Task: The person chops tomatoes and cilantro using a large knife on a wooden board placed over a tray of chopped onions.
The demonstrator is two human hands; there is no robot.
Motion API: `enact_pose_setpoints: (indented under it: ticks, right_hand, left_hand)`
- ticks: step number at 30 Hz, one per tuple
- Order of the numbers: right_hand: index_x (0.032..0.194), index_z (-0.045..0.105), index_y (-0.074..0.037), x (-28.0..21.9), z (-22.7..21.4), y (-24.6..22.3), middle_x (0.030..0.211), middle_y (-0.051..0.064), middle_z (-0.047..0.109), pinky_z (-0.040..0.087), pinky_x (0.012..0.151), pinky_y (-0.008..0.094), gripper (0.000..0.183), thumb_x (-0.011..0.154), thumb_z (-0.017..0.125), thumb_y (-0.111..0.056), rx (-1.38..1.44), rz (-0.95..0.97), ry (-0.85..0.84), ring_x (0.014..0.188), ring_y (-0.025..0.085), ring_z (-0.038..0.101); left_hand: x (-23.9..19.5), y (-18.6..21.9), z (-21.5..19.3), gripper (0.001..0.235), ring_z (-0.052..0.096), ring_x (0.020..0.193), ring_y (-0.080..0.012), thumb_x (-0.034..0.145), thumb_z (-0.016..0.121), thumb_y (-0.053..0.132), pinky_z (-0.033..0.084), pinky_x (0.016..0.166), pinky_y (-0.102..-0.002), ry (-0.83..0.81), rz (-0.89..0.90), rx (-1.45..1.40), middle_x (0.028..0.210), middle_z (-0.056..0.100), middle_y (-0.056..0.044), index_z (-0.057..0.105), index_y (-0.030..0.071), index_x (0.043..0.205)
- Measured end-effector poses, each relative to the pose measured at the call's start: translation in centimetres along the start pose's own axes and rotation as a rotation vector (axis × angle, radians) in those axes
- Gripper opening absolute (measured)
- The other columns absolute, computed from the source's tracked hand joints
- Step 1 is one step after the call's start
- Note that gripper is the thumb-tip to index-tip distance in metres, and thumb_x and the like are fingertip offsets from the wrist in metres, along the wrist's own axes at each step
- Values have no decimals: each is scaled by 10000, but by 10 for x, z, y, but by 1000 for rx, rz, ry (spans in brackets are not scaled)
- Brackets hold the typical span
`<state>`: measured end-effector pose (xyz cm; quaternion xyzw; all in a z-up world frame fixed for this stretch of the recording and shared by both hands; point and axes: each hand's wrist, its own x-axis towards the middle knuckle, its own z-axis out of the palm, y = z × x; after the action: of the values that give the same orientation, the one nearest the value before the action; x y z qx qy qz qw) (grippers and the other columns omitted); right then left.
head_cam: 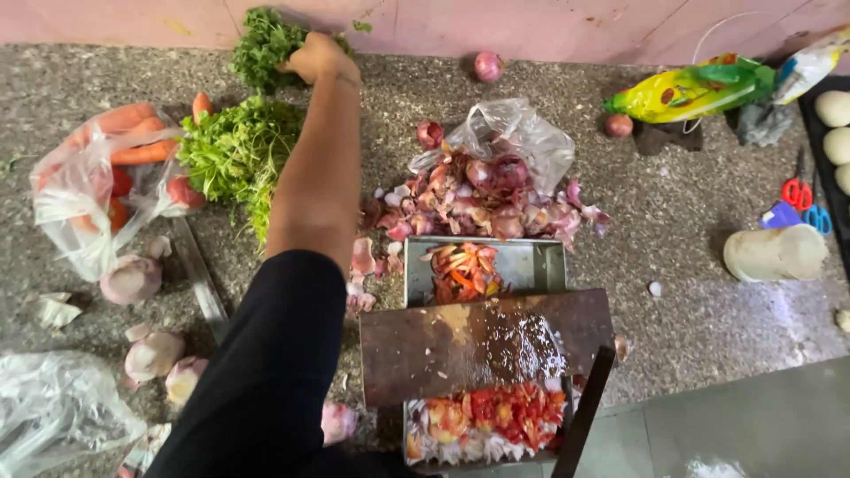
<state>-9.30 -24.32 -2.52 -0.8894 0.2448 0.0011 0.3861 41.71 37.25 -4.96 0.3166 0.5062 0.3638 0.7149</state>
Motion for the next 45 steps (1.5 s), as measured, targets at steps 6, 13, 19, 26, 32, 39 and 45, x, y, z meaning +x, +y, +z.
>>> enact_pose_setpoints:
  ticks: [6,13,19,26,32,39,45]
  right_hand:
    - [975,600,-87,-16,-12,28,547,132,580,443,441,383,205,962,604,-292,48,48,-93,445,211,552]
    - [961,598,-75,-58,-66,-50,545,136,621,479,442,381,237,964,604,-311,-34,98,-249,447,217,599]
    - [988,575,-59,-57,-89,-85,581,108,628,480,465,396,261,978,596,-320,-55,102,-300,477,209,598]
    - [1001,563,-79,-54,-98,-88,627,146,677,526,542,452,264,984,593,-341,-150,32,-304,540,319,687]
    - [1076,529,-79,-51,-80,-92,743,242,690,489,655,607,282,1010,592,-346,-372,-271,-307,725,498,656]
    - [1081,488,-75,-55,-46,-113,657,230,674,508,620,615,297,1032,557,-359,-495,-450,-305,628,476,667]
    - [1091,467,-44,-35,-3,-106,627,245,656,512,603,619,319,1046,542,-351,-614,-581,-363,601,487,651]
  left_hand:
    - [-79,43,-100,385,604,777,-287,917,569,140,561,641,-419,-679,-221,-372,998,600,-220,460,-75,1217]
    - [-274,102,-256,542,594,965,-341,1026,663,354,561,674,-455,-1016,251,582,1109,537,-232,430,-1,1363]
    - [-394,59,-299,341,706,997,-397,1052,546,233,582,750,-485,-1426,611,1750,1102,659,-277,518,-47,1245]
    - [-469,-22,-352,480,576,1038,-370,794,639,240,519,812,-496,-1411,1616,1365,1180,596,-246,615,-35,1187]
    - [-463,-30,-373,639,536,1089,-385,731,641,204,499,818,-503,-1287,1713,1312,1304,553,-251,590,46,1348]
    - [-419,-72,-364,229,595,1117,-304,957,719,115,537,995,-408,-1354,1308,1100,1116,629,-93,674,38,1169]
    - [-425,-63,-369,198,575,1014,-330,842,719,47,525,895,-412,-1291,1431,826,1093,638,-186,701,-15,1029]
